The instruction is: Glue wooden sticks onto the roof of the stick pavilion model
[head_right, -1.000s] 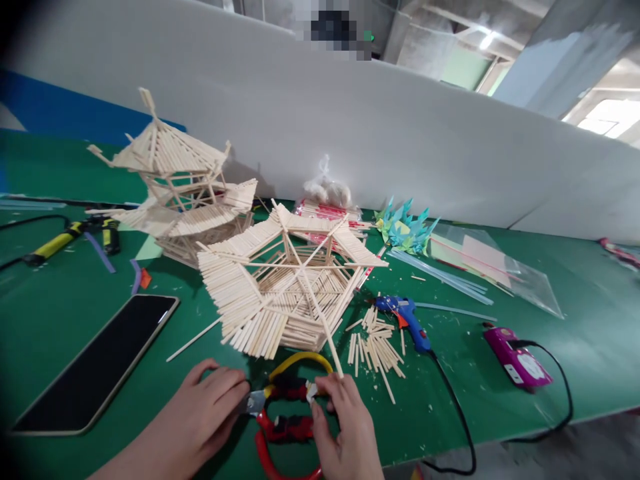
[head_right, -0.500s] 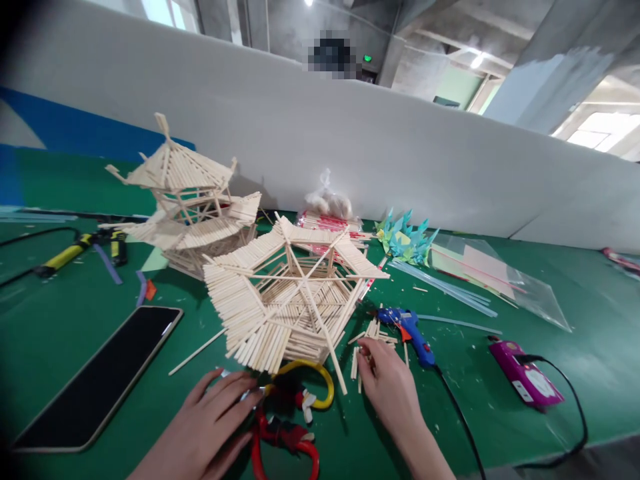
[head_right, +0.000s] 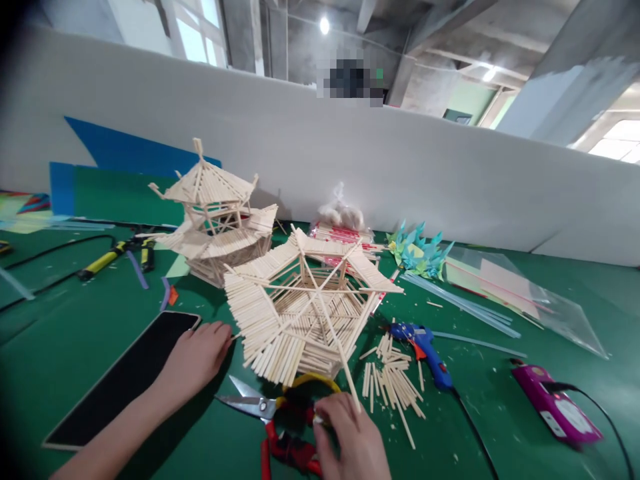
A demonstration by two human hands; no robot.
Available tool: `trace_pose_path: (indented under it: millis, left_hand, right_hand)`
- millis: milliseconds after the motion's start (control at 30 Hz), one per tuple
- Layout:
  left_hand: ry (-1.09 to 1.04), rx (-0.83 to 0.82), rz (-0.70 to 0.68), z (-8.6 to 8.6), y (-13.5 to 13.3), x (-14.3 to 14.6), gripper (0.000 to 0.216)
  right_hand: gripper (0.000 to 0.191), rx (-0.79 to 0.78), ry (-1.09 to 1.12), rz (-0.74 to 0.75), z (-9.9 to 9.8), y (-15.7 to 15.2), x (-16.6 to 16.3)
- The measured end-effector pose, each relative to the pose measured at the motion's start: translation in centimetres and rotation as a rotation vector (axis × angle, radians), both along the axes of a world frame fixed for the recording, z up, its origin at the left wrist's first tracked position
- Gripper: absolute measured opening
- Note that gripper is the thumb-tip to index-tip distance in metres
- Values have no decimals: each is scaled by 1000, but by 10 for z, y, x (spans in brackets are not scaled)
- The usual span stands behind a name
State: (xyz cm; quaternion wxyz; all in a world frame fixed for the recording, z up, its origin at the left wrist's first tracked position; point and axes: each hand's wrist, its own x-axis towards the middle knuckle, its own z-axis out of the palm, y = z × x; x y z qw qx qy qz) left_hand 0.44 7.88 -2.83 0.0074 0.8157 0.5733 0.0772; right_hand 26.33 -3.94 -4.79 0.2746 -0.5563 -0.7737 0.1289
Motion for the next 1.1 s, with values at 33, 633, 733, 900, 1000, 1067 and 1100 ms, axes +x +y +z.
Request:
trace_pose_path:
  millis: [33, 633, 733, 900, 1000, 1067, 1100]
  left_hand:
    - [-28, -13, 5, -1, 1, -2, 26]
    - [-1979, -501, 717, 36, -87, 25, 15]
    - [-1995, -451, 723, 38, -90, 27, 13]
    - [-2025, -423, 731, 40, -94, 29, 12]
    - [-2014, -436, 721, 39, -96, 30, 14]
    - [-1981, -438, 708, 35, -98, 28, 15]
    - [-1968, -427, 712, 32, -98, 27, 16]
  right_hand:
    - [22, -10, -9, 17, 0, 0, -5]
    - [24, -138, 711, 79, 19, 1, -100]
    - [22, -170, 743, 109, 21, -1, -108]
    - [16, -164, 724, 50, 23, 0, -110]
    - [22, -164, 656, 20, 25, 5, -107]
    - [25, -158, 646, -1, 25, 10, -103]
    - [24, -159, 656, -14, 25, 12, -101]
